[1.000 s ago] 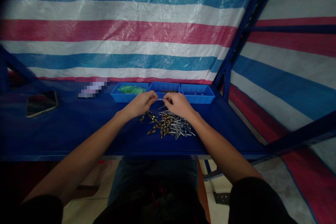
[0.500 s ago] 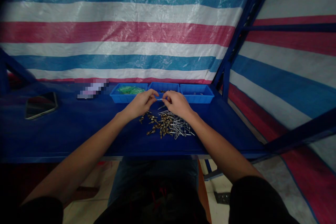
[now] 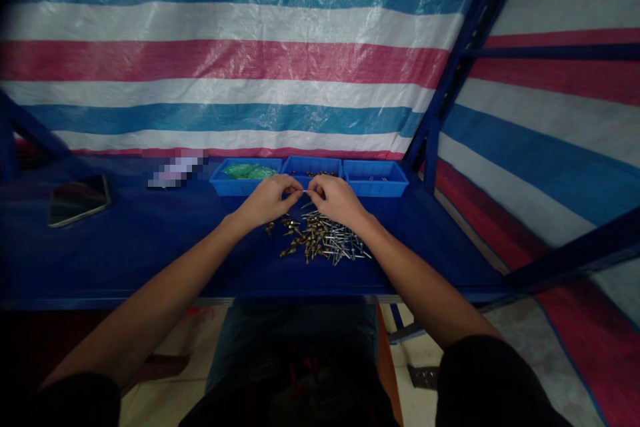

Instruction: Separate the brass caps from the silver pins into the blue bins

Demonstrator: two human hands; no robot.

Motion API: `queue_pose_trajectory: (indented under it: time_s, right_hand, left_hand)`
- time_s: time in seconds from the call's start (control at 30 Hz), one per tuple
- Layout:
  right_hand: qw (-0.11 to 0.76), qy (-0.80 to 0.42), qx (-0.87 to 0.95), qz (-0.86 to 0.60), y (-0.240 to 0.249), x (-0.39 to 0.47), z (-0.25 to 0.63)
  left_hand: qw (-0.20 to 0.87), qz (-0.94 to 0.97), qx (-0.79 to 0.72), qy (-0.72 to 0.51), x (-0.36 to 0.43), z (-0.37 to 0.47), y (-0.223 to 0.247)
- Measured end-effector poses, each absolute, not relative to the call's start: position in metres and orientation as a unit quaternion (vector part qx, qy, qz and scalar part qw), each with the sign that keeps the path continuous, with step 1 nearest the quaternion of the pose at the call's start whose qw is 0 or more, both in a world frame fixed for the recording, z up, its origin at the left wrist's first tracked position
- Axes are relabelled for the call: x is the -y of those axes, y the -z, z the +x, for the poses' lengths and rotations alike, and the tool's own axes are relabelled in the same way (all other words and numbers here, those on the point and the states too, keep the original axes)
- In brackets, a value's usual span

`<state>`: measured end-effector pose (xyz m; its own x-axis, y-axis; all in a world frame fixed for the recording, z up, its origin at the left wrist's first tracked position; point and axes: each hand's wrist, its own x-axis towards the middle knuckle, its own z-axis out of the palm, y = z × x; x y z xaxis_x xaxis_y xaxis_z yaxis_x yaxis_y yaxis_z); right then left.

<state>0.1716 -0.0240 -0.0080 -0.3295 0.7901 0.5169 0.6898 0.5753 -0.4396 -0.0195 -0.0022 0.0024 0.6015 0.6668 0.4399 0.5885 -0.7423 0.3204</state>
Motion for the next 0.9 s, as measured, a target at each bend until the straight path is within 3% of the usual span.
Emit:
queue_pose_trajectory:
  time_s: [0.6, 0.9]
  right_hand:
    - [0.355, -0.097, 0.792, -0.487, 0.0037, 0.0294, 0.1655]
    - [0.393, -0.176, 0.771, -0.469, 0.0058, 0.0266, 0.164]
  left_hand:
    - [0.078, 0.882, -0.346, -0.31, 0.0032, -0.018, -0.0023]
    - [0.076, 0.883, -0.347, -0.308, 0.0046, -0.0188, -0.0053]
